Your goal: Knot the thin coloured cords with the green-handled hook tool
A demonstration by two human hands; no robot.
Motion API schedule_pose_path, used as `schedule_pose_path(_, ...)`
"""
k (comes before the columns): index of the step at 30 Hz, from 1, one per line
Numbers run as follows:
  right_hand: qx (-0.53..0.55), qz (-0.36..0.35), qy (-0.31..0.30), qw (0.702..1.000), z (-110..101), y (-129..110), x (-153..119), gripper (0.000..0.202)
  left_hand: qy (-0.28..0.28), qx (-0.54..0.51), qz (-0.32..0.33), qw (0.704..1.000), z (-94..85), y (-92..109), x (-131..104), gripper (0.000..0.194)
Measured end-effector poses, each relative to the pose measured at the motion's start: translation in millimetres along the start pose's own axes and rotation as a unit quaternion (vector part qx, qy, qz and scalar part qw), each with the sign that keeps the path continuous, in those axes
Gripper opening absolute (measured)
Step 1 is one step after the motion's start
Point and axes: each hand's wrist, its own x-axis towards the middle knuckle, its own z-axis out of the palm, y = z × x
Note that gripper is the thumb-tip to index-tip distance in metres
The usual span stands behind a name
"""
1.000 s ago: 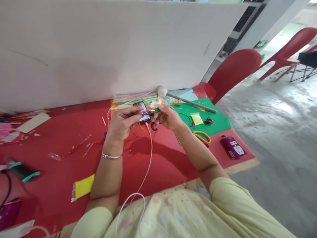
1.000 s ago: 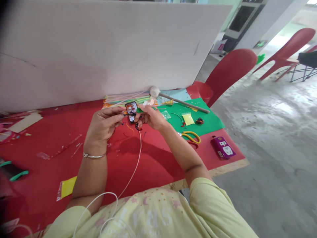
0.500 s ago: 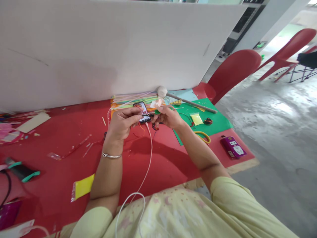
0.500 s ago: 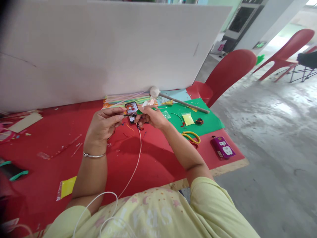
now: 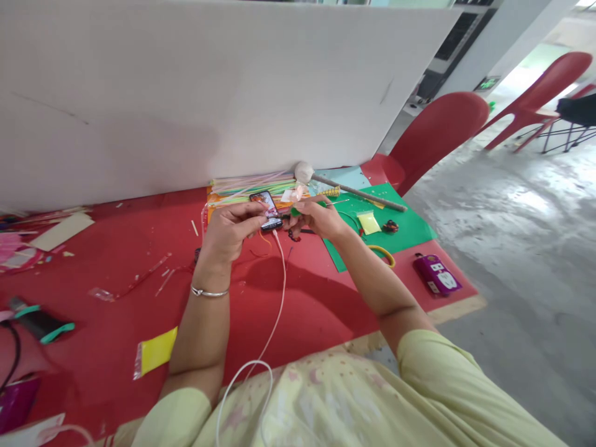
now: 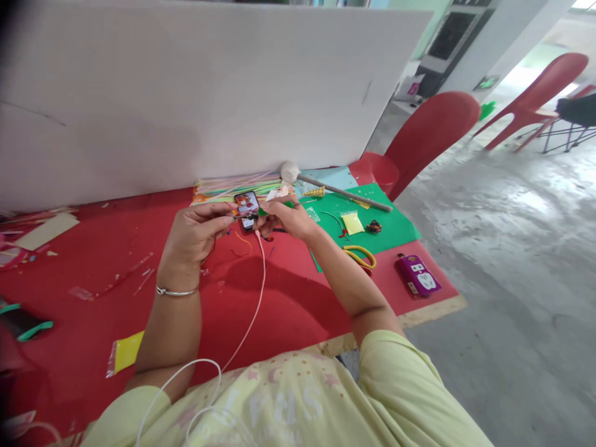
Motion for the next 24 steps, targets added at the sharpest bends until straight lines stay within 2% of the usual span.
schedule_pose_path(7,-0.094,-0.041,0.031,0.994,4,-9,-10,0.04,0.03,0.085,0.053,0.994,2.9,2,-3,0.025)
schedule_pose_path(12,-0.247,-0.115,0.021,0.962,14,-22,-19,0.048,0.055,0.145,0.11,0.982,1.6,-6,-1,0.025)
schedule_pose_path(14,-0.336,-0.158,0.013,0.928,19,-24,-22,0.05,0.07,0.144,0.122,0.98,3.1,-8,0,0.025)
schedule_pose_path(17,-0.462,-0.242,0.021,0.853,27,-18,-25,0.045,0.095,0.106,0.129,0.981,9.1,-9,0,0.025)
schedule_pose_path(19,-0.519,-0.287,0.048,0.804,34,-8,-26,0.038,0.119,0.045,0.118,0.985,14.2,-6,0,0.026)
schedule_pose_path(21,-0.556,-0.321,0.083,0.763,40,5,-26,0.031,0.118,-0.037,0.079,0.989,17.8,-3,0,0.027)
schedule_pose_path(24,-0.579,-0.366,0.112,0.72,43,22,-23,0.025,0.062,-0.138,-0.01,0.988,17.3,4,1,0.025)
